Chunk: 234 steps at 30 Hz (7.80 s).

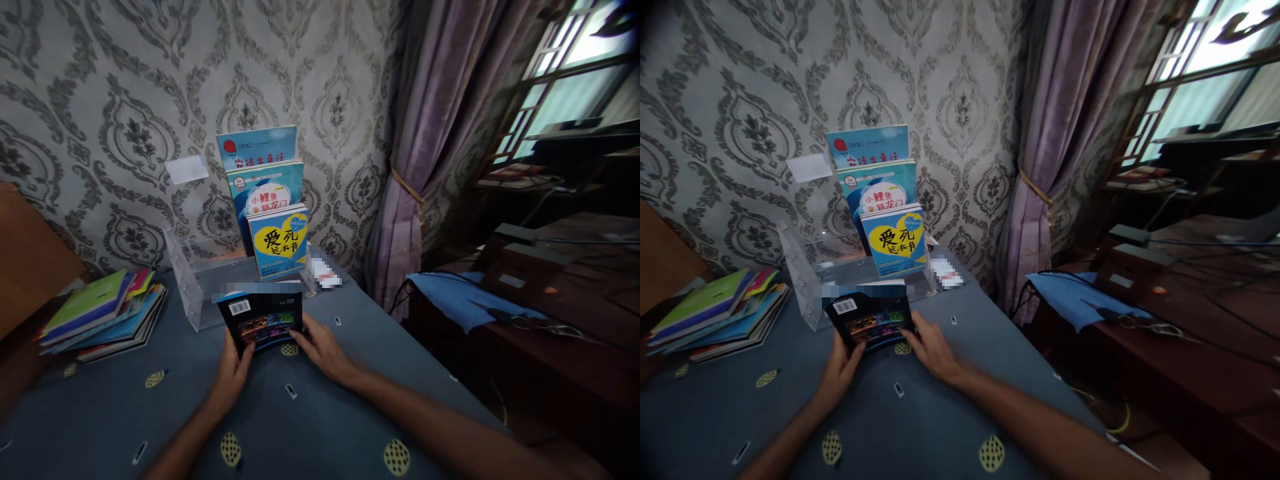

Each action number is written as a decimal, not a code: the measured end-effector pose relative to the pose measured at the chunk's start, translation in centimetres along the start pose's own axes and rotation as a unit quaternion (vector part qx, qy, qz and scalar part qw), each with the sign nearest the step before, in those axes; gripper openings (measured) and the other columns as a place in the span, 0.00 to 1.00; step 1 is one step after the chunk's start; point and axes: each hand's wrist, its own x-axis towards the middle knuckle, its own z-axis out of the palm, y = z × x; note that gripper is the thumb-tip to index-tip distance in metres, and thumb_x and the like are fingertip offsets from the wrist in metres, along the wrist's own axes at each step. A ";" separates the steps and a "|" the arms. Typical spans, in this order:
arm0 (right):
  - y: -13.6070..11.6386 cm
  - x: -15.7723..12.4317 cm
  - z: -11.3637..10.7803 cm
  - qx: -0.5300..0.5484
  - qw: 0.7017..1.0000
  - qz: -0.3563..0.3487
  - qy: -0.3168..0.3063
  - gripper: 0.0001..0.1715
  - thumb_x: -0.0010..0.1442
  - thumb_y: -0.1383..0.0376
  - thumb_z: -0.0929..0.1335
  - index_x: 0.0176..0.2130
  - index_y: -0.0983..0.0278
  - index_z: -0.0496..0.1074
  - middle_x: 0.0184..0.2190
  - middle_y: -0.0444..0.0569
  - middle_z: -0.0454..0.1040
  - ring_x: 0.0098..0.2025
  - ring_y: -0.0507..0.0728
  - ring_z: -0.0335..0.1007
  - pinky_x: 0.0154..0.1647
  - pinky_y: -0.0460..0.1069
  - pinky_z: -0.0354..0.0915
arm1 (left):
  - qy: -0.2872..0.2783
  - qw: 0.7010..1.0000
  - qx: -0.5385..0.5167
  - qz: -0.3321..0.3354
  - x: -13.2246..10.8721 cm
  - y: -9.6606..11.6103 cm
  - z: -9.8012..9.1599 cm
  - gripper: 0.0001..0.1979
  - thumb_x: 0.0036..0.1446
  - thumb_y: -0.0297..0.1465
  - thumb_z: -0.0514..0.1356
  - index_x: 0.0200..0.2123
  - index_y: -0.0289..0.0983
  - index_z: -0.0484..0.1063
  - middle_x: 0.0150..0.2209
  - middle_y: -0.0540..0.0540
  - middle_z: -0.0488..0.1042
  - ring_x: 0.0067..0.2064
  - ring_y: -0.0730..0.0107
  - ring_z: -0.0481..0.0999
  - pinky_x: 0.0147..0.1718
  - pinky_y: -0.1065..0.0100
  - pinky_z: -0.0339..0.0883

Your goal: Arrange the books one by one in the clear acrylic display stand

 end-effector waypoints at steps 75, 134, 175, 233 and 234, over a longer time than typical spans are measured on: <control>4.1 2.4 -2.1 -0.160 0.977 -0.025 -0.137 0.29 0.66 0.60 0.66 0.64 0.63 0.66 0.63 0.59 0.69 0.66 0.66 0.62 0.66 0.66 0.54 | -0.190 0.873 0.435 0.115 3.8 2.4 2.6 0.16 0.65 0.23 0.52 0.53 0.35 0.73 0.57 0.37 0.73 0.56 0.55 0.74 0.56 0.54 0.66; 2.6 1.0 -2.9 -0.063 0.996 -0.043 -0.040 0.20 0.69 0.66 0.61 0.55 0.61 0.75 0.39 0.50 0.81 0.44 0.59 0.75 0.53 0.56 0.65 | -0.265 0.789 0.553 0.052 2.6 8.8 7.4 0.18 0.70 0.32 0.49 0.45 0.31 0.77 0.45 0.33 0.78 0.51 0.49 0.78 0.40 0.60 0.73; 2.1 0.3 -3.2 -0.192 0.949 -0.201 -0.147 0.16 0.70 0.64 0.63 0.50 0.66 0.77 0.41 0.56 0.75 0.44 0.61 0.69 0.46 0.57 0.66 | -0.191 0.835 0.507 0.095 6.0 3.4 1.8 0.16 0.70 0.28 0.49 0.48 0.35 0.77 0.53 0.37 0.78 0.52 0.54 0.79 0.53 0.53 0.66; 0.5 -2.2 -1.8 -0.132 0.944 -0.251 -0.166 0.20 0.68 0.69 0.63 0.57 0.67 0.73 0.52 0.56 0.78 0.60 0.63 0.67 0.62 0.63 0.61 | -0.227 0.843 0.357 0.331 -5.8 5.3 0.4 0.18 0.71 0.35 0.53 0.59 0.37 0.71 0.56 0.41 0.78 0.61 0.58 0.73 0.62 0.51 0.64; -0.1 -3.3 -2.0 -0.122 0.945 -0.253 -0.169 0.21 0.68 0.69 0.63 0.57 0.67 0.72 0.52 0.56 0.79 0.60 0.63 0.67 0.62 0.63 0.61 | -0.224 0.846 0.354 0.331 -5.8 5.3 0.4 0.18 0.71 0.35 0.53 0.59 0.38 0.71 0.55 0.41 0.78 0.61 0.58 0.73 0.61 0.51 0.65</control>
